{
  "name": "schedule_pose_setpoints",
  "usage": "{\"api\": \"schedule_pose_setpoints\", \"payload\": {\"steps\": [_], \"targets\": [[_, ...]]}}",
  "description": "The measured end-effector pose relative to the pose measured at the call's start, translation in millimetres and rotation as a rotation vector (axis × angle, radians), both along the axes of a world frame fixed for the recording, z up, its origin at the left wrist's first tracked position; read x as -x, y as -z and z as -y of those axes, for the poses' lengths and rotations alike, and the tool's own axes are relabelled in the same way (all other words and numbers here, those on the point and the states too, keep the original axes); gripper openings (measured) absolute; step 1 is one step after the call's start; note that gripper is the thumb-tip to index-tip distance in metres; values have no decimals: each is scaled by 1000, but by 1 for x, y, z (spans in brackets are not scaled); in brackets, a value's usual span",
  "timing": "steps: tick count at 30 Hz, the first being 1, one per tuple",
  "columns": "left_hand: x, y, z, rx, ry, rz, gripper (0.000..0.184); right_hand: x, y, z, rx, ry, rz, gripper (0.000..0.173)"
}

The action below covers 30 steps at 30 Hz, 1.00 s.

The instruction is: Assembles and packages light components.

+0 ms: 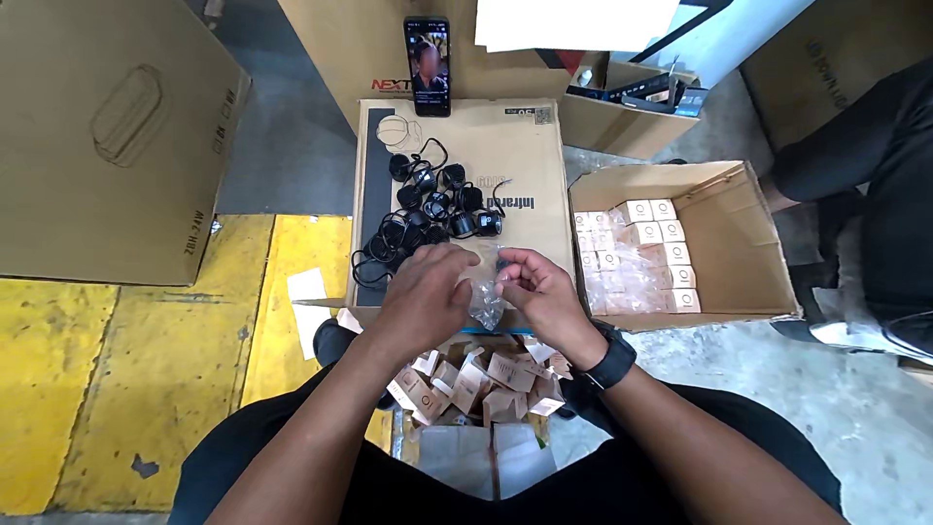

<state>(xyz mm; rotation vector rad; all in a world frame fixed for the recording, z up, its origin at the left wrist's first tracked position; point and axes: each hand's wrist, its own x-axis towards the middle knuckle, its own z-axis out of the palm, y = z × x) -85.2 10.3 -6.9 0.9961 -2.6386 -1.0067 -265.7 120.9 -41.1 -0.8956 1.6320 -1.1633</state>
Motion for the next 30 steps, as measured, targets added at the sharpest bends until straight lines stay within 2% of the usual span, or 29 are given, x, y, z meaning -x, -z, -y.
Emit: {"api": "schedule_pose_setpoints", "payload": {"steps": [2,5,8,10,11,13,17,18,20,22,25,27,29,30], "targets": [[2,0,-2,-5,58,56,33,2,1,-1,46,-77,3,44],[3,1,-4,-58,67,175,18,1,1,-1,70,-91,-15,41],[5,-5,-4,-144,-35,305,17,-1,0,-1,15,21,-105,41],[7,-8,-5,-179,-127,319,17,0,3,-2,11,52,-168,31],[7,-7,-6,-207,-157,300,18,0,5,-3,19,42,-197,28],[7,-3,-7,-336,-179,196,21,-1,5,-5,4,-43,-210,36],[6,1,-6,-554,-165,9,20,1,1,-3,-58,-199,-80,40],[7,0,-6,-574,-171,-29,19,1,1,-2,-57,-213,-53,38],[9,-2,-8,-539,-196,-29,19,0,1,-2,-59,-187,-17,20],[11,-5,-11,-363,-226,94,19,-1,0,-2,-95,-127,-43,6],[10,-7,-13,-10,-173,328,10,5,-1,-1,-168,-46,-159,2],[10,-7,-16,-11,-78,529,19,10,1,-2,-164,-31,-266,6],[9,-5,-21,-134,103,661,31,15,4,-3,-120,-62,-366,10],[8,-3,-27,-183,216,685,31,15,6,-3,-100,-88,-404,13]]}}
